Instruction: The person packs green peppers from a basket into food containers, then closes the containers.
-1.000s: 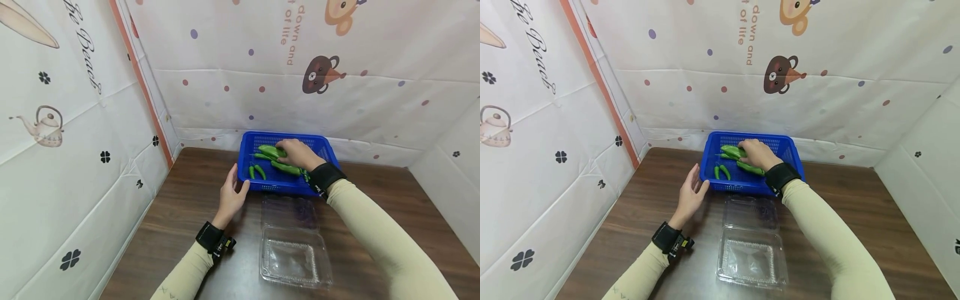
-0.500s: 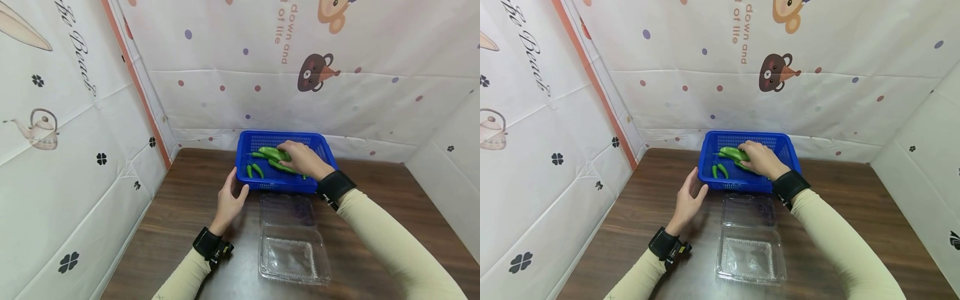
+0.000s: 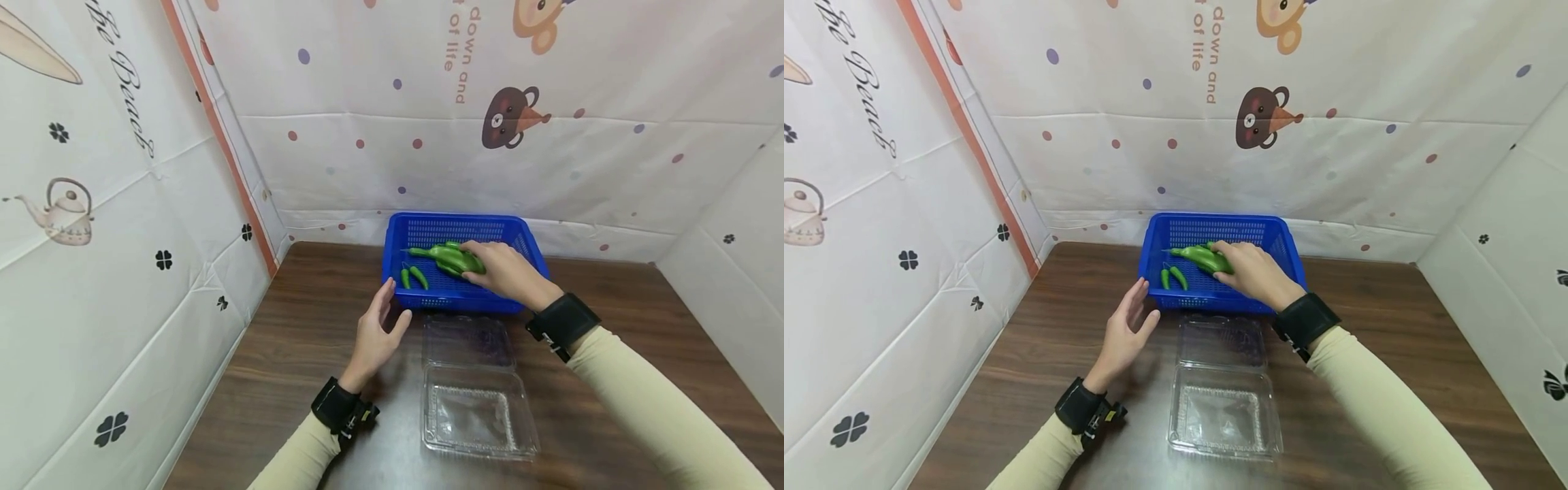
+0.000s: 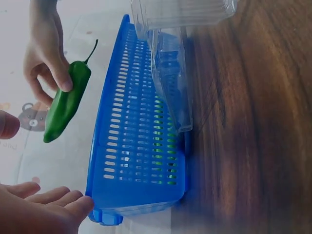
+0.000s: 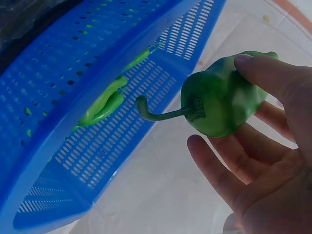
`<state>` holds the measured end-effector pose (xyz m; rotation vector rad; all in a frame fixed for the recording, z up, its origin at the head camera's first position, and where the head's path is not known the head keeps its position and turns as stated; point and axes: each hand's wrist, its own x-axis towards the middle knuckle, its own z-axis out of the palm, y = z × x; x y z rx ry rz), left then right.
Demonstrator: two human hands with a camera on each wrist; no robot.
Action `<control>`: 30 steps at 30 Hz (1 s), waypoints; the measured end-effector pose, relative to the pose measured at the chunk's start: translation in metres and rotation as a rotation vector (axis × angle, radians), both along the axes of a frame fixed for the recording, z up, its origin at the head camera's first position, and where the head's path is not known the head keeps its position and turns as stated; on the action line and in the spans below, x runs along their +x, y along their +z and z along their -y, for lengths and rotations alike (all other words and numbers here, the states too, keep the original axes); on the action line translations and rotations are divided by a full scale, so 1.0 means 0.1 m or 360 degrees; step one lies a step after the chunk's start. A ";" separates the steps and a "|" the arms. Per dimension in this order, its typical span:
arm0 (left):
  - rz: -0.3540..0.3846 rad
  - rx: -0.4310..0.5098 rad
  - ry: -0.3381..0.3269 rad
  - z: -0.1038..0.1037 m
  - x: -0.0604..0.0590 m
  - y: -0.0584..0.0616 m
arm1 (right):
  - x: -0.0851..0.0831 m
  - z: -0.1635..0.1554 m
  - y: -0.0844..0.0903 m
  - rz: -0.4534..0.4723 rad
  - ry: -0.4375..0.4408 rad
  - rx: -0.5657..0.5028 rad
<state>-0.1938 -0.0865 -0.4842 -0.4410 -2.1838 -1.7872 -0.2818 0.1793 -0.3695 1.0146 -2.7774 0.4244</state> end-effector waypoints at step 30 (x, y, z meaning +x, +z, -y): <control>-0.0043 -0.0148 -0.0161 -0.07 0.38 0.02 | 0.62 -0.23 -0.20 -0.0212 0.0164 -0.0072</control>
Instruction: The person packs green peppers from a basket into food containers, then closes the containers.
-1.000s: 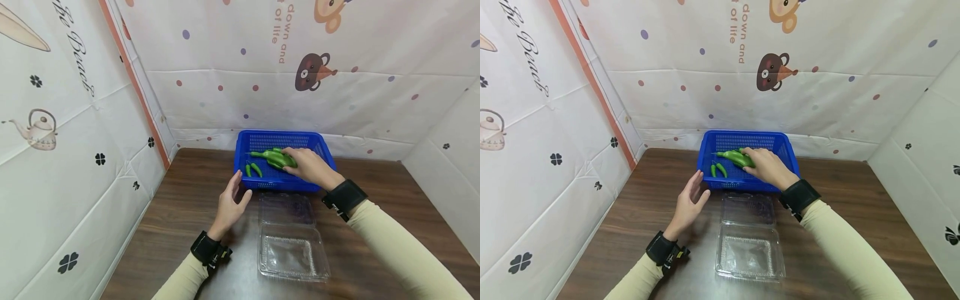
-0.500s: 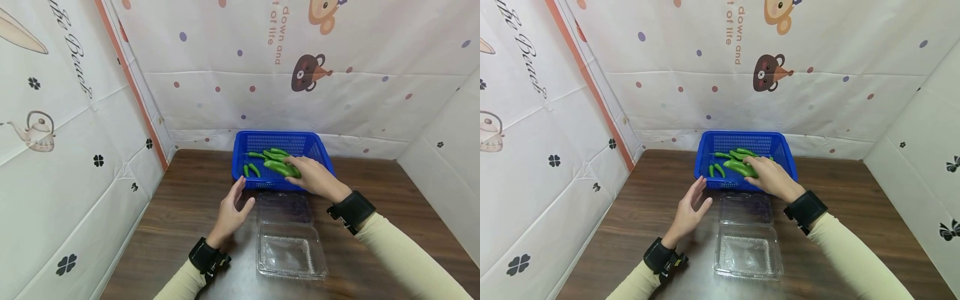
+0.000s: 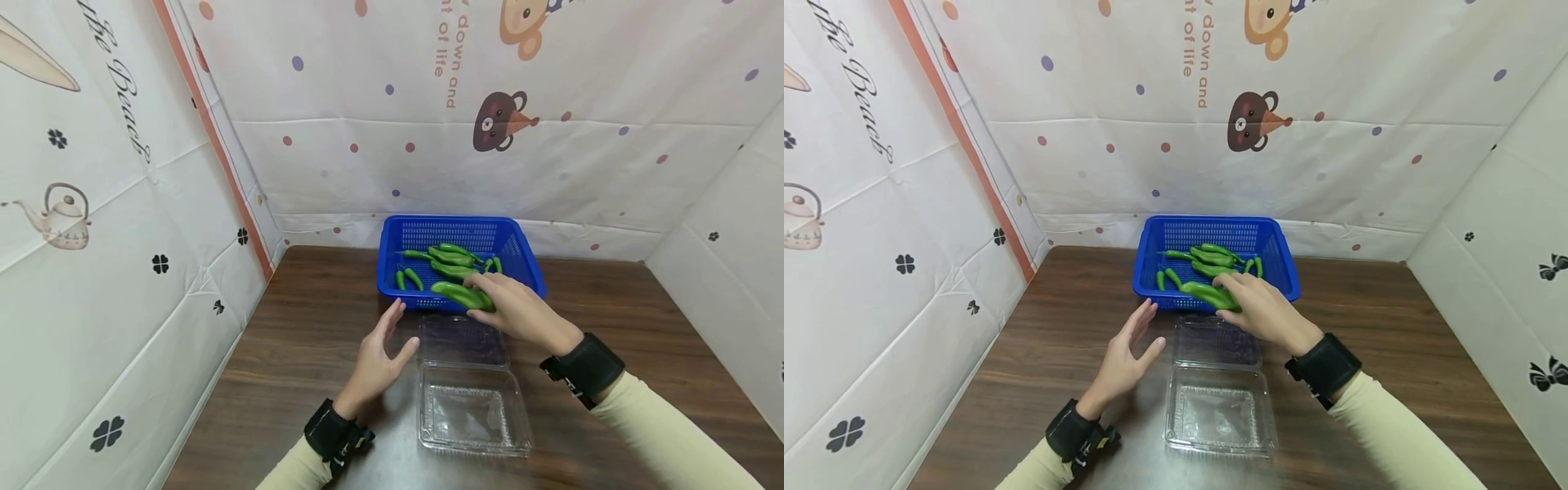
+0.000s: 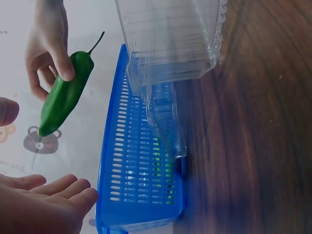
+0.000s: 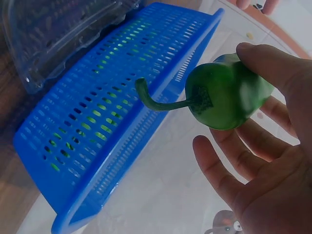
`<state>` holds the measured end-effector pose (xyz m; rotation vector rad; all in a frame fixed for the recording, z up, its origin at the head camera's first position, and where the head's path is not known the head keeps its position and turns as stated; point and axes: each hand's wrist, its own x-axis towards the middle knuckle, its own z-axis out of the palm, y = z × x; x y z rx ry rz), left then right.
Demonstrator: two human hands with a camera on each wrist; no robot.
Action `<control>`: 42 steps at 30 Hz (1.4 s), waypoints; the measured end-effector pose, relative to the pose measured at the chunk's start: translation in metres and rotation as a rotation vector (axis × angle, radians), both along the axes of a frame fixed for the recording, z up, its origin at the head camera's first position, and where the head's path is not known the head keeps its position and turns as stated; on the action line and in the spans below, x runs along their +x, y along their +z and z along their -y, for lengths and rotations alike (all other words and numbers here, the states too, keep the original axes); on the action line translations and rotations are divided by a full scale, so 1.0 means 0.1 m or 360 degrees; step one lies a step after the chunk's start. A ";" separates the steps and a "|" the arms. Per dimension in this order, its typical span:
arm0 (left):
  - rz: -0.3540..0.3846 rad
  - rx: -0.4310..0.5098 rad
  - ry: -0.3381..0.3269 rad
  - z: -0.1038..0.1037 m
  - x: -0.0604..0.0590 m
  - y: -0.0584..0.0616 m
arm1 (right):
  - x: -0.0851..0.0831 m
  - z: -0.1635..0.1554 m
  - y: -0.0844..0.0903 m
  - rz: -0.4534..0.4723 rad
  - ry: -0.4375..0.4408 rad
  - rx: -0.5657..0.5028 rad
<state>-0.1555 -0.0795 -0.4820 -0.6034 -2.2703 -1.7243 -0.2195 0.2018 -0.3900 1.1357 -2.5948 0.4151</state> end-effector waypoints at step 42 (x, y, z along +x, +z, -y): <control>0.0127 -0.0428 -0.0198 0.07 0.39 -0.05 | 0.60 -0.09 -0.34 -0.0093 0.0192 -0.0090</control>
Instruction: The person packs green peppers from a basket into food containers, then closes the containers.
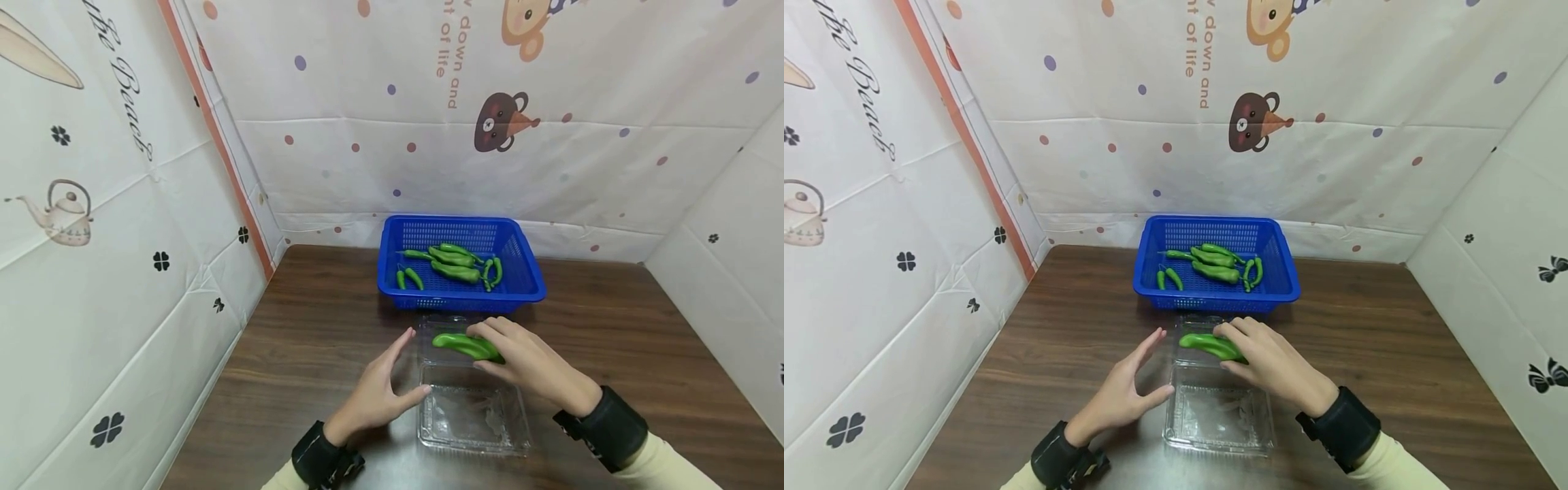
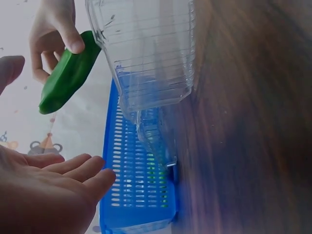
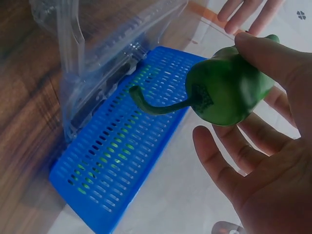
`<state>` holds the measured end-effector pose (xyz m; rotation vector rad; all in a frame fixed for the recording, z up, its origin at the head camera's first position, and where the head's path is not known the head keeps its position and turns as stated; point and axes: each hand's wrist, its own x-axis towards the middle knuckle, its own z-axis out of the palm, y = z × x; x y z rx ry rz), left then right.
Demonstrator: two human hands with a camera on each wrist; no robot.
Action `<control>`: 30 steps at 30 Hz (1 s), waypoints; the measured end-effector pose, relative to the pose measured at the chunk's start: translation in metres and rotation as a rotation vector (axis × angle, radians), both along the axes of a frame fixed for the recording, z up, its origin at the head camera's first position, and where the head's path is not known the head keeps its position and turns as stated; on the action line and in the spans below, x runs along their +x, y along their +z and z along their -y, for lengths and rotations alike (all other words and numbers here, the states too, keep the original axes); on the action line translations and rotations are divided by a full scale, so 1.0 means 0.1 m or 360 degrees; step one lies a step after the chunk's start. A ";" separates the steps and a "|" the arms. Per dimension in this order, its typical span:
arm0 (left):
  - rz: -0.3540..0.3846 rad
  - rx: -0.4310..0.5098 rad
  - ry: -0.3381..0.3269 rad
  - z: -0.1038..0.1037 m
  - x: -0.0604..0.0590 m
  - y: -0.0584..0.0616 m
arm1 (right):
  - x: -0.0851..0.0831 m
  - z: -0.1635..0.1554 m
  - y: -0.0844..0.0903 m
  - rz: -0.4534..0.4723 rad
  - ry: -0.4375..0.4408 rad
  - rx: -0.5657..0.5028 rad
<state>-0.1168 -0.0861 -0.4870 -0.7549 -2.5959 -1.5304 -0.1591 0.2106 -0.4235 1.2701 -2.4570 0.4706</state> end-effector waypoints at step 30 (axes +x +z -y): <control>0.0114 -0.0346 -0.0329 0.00 0.15 -0.16 | 0.19 0.04 -0.26 0.0170 0.0077 0.0126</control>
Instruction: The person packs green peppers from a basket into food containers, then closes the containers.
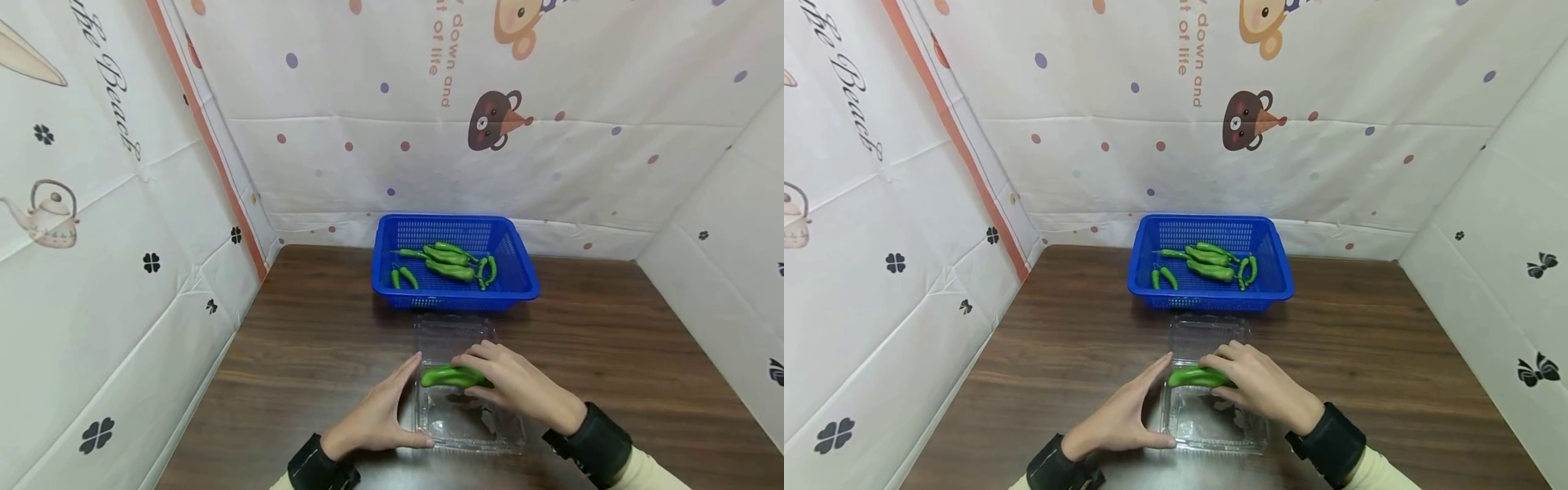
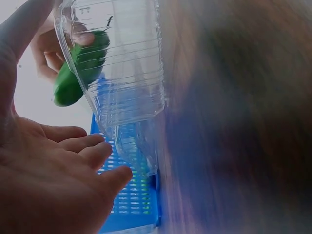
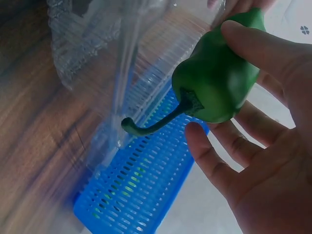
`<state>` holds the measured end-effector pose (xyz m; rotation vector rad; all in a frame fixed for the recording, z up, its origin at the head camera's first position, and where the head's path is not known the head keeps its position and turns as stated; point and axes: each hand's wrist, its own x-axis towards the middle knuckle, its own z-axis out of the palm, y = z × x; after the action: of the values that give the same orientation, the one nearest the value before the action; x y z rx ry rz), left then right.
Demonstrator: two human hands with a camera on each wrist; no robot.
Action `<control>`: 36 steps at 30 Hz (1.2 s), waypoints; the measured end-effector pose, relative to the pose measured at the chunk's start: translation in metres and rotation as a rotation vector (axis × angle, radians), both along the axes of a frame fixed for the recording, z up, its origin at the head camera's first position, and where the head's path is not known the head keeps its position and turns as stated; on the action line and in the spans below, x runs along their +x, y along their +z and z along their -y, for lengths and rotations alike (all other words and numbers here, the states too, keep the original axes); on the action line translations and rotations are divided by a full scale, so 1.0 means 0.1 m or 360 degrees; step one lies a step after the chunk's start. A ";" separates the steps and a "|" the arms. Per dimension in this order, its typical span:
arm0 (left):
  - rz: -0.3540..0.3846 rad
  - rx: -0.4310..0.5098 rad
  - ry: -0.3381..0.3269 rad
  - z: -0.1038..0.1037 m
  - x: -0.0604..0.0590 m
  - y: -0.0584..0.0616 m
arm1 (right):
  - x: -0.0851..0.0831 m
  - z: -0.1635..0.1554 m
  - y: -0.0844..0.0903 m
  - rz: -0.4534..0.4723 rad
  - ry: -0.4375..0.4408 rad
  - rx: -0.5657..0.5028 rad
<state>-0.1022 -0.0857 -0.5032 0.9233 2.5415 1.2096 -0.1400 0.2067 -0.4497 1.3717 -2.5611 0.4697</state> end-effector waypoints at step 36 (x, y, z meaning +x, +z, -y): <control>-0.0110 -0.0087 -0.0017 0.00 0.02 -0.05 | 0.07 0.19 -0.11 -0.0066 0.0092 0.0295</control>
<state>-0.1001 -0.0859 -0.5081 0.9811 2.6054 1.1186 -0.1331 0.1874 -0.4602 1.5023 -2.5918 0.2140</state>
